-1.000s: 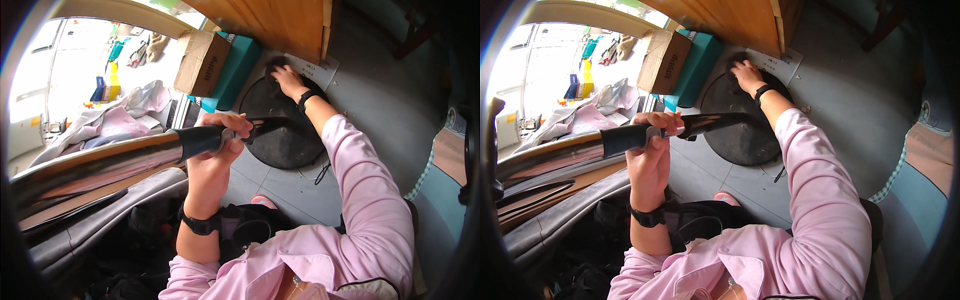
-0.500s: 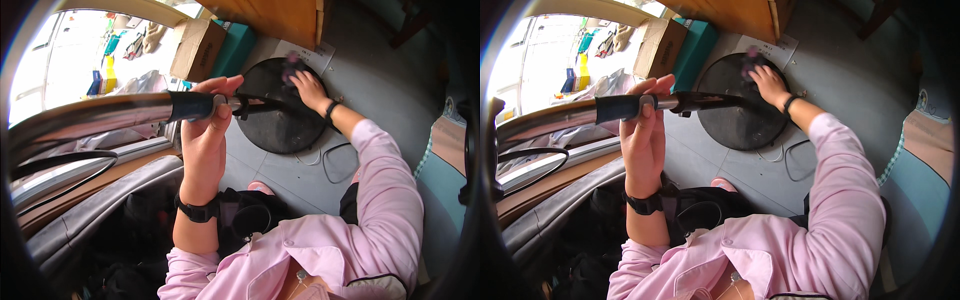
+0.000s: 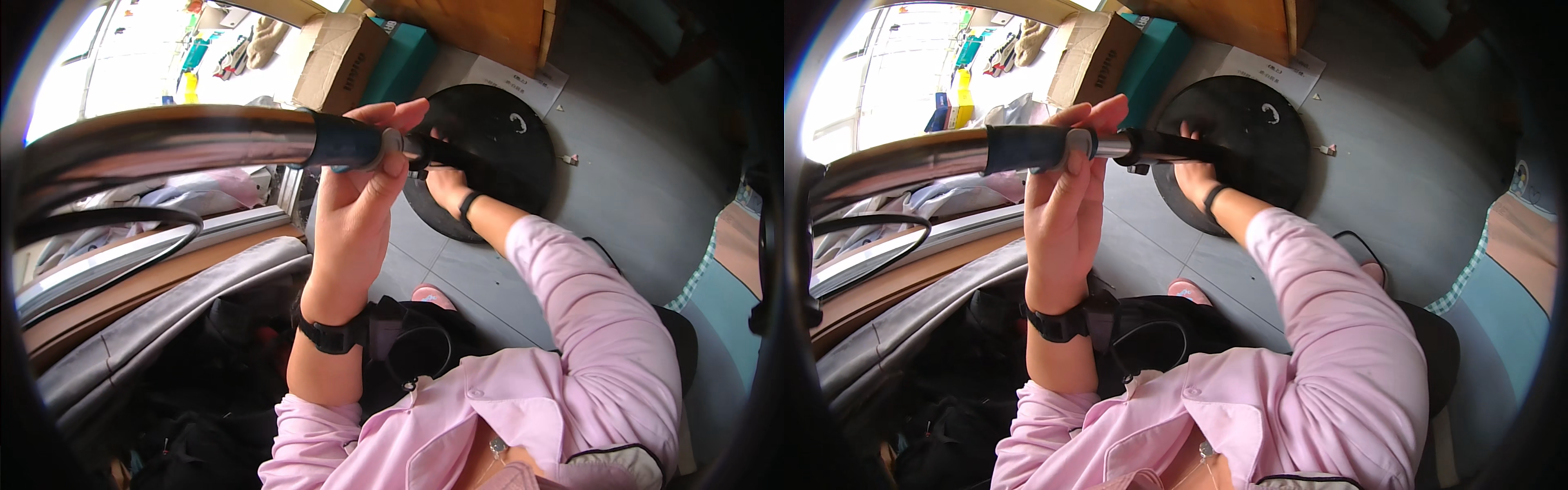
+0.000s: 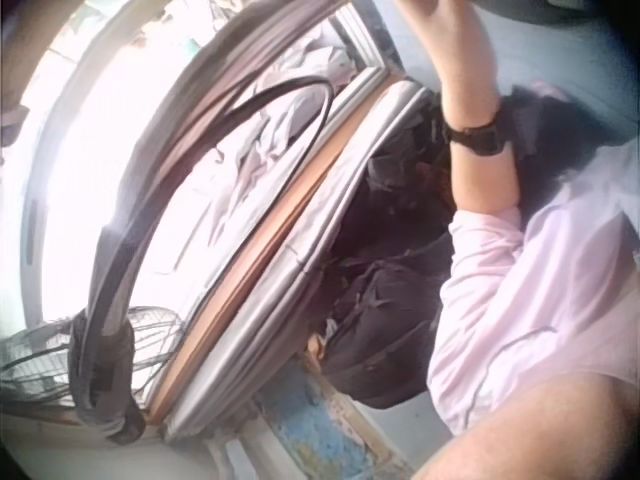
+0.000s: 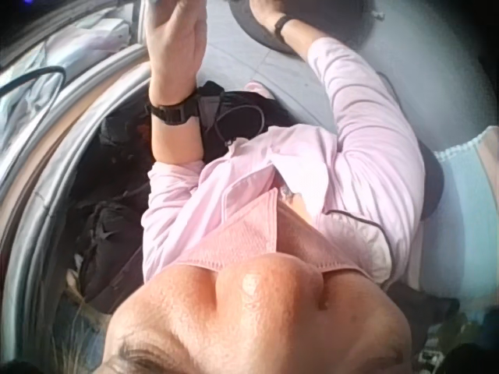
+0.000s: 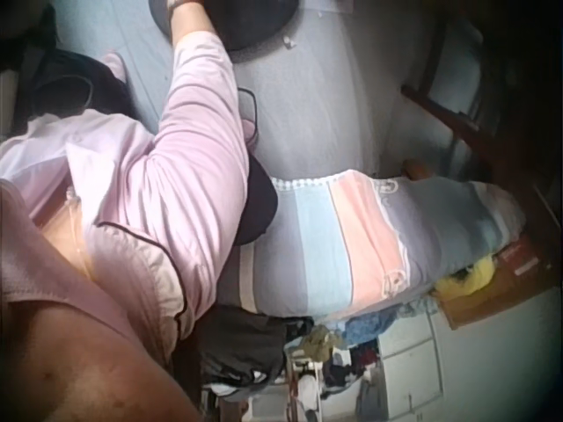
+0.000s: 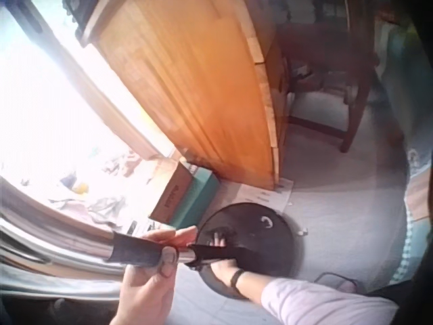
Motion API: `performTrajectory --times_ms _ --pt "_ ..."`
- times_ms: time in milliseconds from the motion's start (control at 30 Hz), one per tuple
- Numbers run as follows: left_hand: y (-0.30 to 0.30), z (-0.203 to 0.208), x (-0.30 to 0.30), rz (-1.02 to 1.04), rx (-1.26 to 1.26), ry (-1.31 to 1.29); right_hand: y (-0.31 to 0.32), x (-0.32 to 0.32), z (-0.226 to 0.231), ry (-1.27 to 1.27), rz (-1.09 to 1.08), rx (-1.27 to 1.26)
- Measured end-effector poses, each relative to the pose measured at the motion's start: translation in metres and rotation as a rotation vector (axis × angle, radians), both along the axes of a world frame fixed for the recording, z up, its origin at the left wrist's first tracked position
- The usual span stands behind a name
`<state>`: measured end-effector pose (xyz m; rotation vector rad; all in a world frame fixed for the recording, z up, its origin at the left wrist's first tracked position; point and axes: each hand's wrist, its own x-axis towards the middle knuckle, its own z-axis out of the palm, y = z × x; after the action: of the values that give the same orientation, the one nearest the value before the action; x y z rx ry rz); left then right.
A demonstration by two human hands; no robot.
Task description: The person wipes a white desk lamp with a dark cloth, then wipes a standing fan, and finally wipes the floor near the fan base. The person moves between the desk and the fan area while cleaning.
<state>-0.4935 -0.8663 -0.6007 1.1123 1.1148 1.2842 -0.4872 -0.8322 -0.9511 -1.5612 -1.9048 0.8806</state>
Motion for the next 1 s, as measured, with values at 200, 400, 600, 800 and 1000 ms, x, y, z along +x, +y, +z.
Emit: performTrajectory --times_ms 200,400,600,800,1000 --pt "0.000 -0.004 -0.011 -0.043 0.000 0.032 0.017 -0.009 0.011 -0.044 0.530 -0.230" --pt "0.004 -0.007 -0.015 -0.089 0.027 0.077 -0.046 0.107 0.001 -0.275 1.404 0.538" --pt "0.000 -0.001 -0.005 0.015 -0.059 0.058 0.074 0.235 0.007 -0.022 1.185 0.552" --pt "0.010 -0.002 0.002 0.063 -0.015 0.035 0.067 0.174 -0.001 -0.483 0.130 0.424" --pt "0.021 -0.007 0.000 0.051 0.020 0.024 -0.051 0.172 0.000 -0.407 0.632 0.447"
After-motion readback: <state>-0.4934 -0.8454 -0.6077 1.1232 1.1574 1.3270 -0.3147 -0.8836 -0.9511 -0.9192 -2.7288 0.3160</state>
